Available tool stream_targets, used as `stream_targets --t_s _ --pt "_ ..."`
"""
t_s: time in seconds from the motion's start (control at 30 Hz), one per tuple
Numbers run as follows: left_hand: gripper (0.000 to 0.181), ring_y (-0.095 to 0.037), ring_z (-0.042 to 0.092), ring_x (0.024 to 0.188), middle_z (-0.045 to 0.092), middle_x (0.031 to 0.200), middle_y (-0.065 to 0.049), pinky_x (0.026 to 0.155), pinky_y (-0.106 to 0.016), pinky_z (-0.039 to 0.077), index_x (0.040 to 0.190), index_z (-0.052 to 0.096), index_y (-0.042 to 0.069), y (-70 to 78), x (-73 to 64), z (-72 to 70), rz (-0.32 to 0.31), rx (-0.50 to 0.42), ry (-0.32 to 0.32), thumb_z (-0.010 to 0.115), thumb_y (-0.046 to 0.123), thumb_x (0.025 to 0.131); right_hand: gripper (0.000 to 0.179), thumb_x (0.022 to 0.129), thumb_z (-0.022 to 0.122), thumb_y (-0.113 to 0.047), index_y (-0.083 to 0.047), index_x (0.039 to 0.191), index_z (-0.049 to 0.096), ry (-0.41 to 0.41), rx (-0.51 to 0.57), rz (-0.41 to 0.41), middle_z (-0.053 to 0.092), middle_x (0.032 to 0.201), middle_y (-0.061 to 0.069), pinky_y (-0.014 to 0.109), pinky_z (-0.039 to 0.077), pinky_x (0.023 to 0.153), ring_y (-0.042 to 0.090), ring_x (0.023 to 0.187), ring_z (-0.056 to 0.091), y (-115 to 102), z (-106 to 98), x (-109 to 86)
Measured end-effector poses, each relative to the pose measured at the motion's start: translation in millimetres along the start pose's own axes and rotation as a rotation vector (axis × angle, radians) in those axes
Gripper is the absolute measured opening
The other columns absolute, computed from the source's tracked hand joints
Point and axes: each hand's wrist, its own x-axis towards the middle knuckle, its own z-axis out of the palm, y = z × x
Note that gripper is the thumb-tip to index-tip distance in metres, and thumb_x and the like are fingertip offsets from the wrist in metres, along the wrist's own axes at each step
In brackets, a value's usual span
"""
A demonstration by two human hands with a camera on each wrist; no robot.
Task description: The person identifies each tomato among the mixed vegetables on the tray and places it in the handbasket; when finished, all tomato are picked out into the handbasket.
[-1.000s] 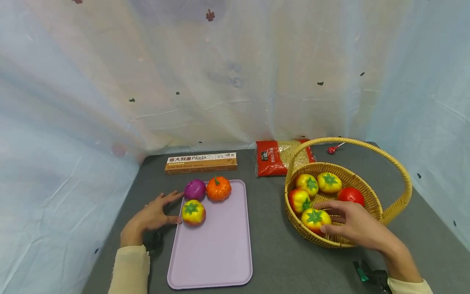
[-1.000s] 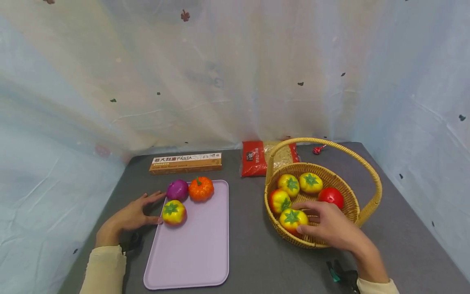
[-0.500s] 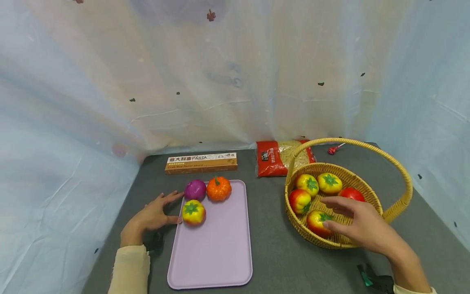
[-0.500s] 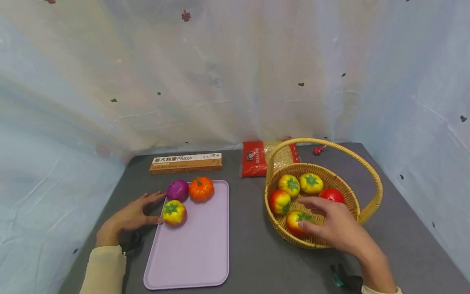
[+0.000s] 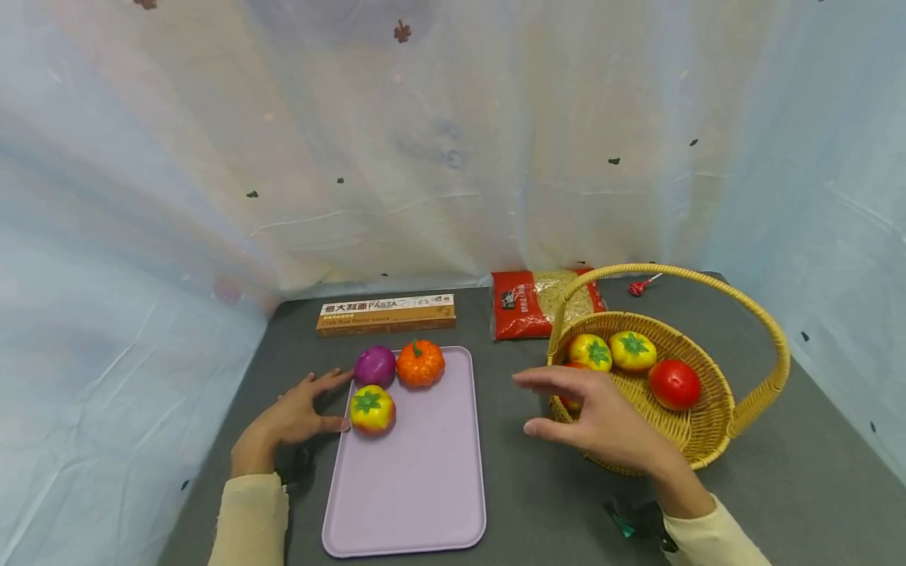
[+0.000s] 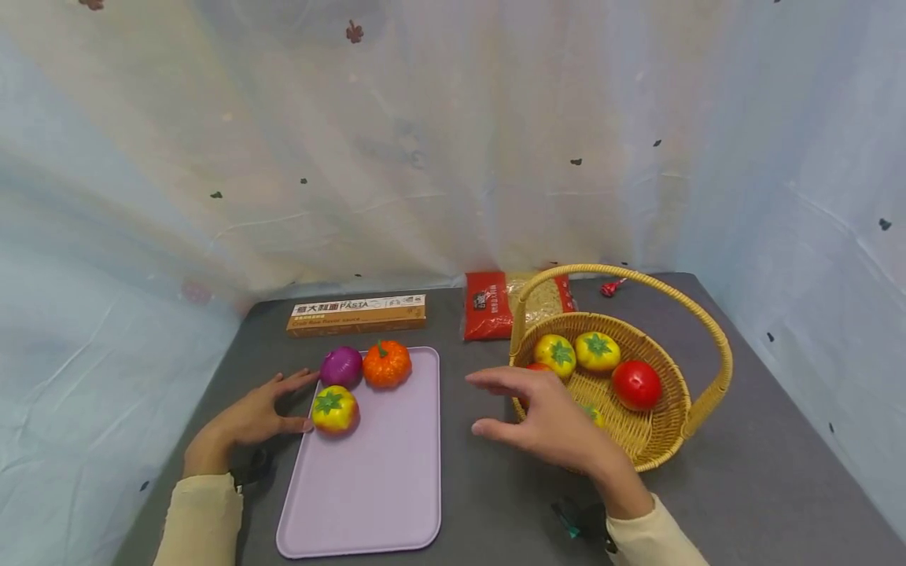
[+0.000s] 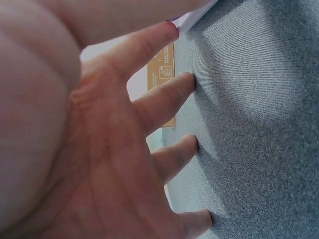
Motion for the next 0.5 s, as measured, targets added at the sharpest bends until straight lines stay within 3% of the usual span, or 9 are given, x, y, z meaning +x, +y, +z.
stream_targets --t_s 0.1,0.37,0.5 --pt "0.098 -0.062 0.014 0.163 0.033 0.178 -0.021 0.117 -0.092 0.009 0.168 0.046 0.026 -0.2 -0.2 -0.3 0.002 0.002 0.000 0.090 0.052 0.085 0.053 0.094 0.090 -0.031 -0.030 0.143 0.071 -0.054 0.080 -0.009 0.074 0.141 -0.011 0.045 0.060 0.112 0.015 0.130 0.072 -5 19 21.1" --pt "0.098 -0.063 0.015 0.162 0.033 0.178 -0.021 0.117 -0.093 0.009 0.168 0.046 0.026 -1.1 0.1 -0.6 0.012 0.000 0.000 0.090 0.052 0.085 0.054 0.094 0.088 -0.026 -0.022 0.145 0.071 -0.144 0.214 -0.100 0.074 0.143 -0.006 0.040 0.056 0.117 0.018 0.134 0.071 -6 60 72.4" --pt "0.098 -0.063 0.015 0.162 0.033 0.178 -0.021 0.116 -0.093 0.009 0.168 0.046 0.027 -1.6 0.7 -0.3 0.015 0.001 -0.001 0.090 0.053 0.085 0.057 0.094 0.089 -0.025 -0.016 0.147 0.070 -0.173 0.245 -0.119 0.074 0.145 0.000 0.047 0.055 0.119 0.017 0.133 0.070 -6 78 92.2"
